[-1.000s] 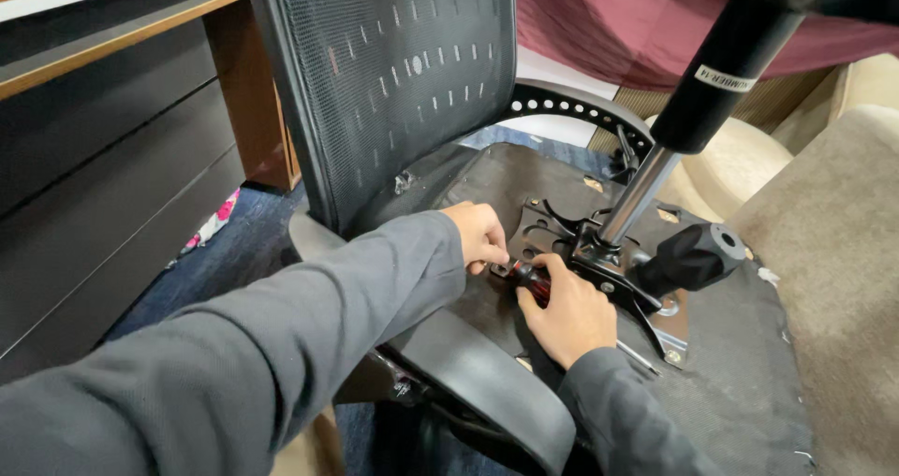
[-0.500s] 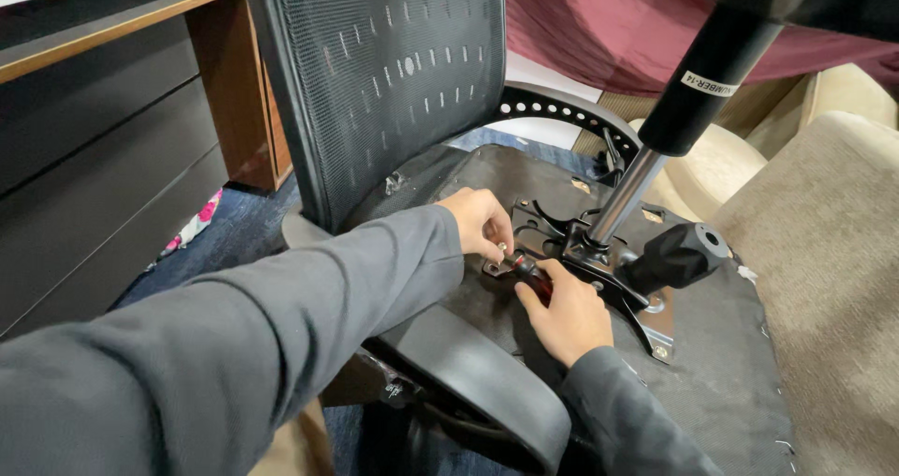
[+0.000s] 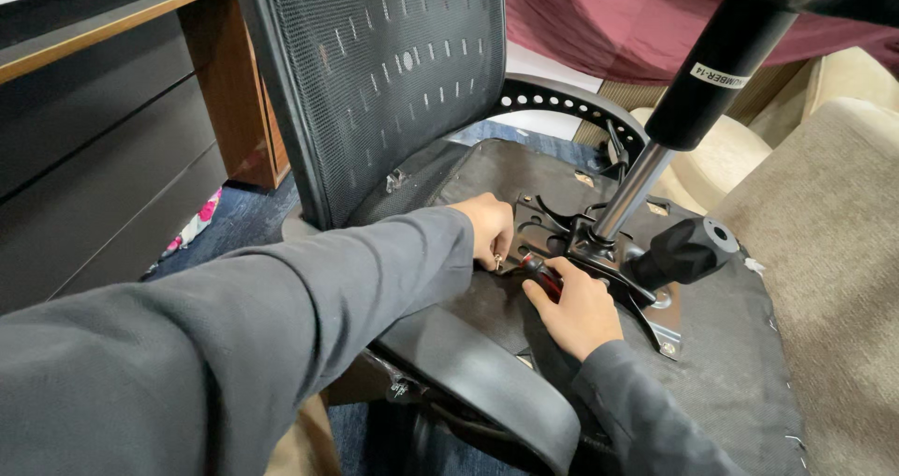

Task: The person uses a screwdriver to tighten screws on the underside of an office chair seat. They work on the central metal mounting plate, securing it to the chair frame.

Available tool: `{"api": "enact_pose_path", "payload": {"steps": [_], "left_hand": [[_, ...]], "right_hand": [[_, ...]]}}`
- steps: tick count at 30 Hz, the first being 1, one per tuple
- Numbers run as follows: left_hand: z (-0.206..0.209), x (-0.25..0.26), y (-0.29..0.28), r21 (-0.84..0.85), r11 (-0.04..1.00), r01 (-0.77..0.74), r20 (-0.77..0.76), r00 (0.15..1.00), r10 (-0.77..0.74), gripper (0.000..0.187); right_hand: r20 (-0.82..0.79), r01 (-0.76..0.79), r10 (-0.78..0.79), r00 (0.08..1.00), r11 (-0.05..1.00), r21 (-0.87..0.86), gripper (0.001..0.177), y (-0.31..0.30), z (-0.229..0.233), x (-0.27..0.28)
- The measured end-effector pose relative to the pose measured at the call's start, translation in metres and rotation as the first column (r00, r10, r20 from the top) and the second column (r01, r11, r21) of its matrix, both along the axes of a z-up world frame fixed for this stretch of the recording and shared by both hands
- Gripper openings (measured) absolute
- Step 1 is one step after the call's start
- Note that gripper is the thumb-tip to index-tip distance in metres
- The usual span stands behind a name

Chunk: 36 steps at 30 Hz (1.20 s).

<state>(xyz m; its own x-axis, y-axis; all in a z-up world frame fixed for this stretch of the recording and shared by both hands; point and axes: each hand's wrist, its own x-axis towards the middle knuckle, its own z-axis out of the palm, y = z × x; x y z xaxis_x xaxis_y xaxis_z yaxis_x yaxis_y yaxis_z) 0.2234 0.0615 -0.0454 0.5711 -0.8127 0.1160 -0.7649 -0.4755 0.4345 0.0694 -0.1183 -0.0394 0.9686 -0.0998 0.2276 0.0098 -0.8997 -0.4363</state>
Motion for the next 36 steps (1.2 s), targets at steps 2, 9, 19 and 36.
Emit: {"api": "enact_pose_path", "payload": {"steps": [2,9,19,36], "left_hand": [[0.005,0.0,0.0,-0.004,1.0,-0.002,-0.033,0.999,0.002,0.038],[0.036,-0.025,0.066,-0.028,0.974,-0.223,-0.045,0.974,0.222,0.041],[0.014,-0.266,0.097,-0.813,0.184,-0.553,-0.088,0.429,0.899,0.011],[-0.068,-0.112,0.021,-0.474,0.843,-0.257,0.304,0.85,0.43,0.05]], "right_hand": [[0.035,-0.021,0.023,0.999,0.999,-0.032,0.043,-0.001,0.007,-0.002],[0.246,-0.127,0.104,0.964,0.989,0.078,0.032,-0.037,0.073,-0.024],[0.378,-0.31,0.073,0.923,0.722,0.618,0.02,-0.053,0.064,-0.022],[0.454,-0.456,0.19,0.87,0.66,0.597,0.019,-0.032,0.055,0.001]]}}
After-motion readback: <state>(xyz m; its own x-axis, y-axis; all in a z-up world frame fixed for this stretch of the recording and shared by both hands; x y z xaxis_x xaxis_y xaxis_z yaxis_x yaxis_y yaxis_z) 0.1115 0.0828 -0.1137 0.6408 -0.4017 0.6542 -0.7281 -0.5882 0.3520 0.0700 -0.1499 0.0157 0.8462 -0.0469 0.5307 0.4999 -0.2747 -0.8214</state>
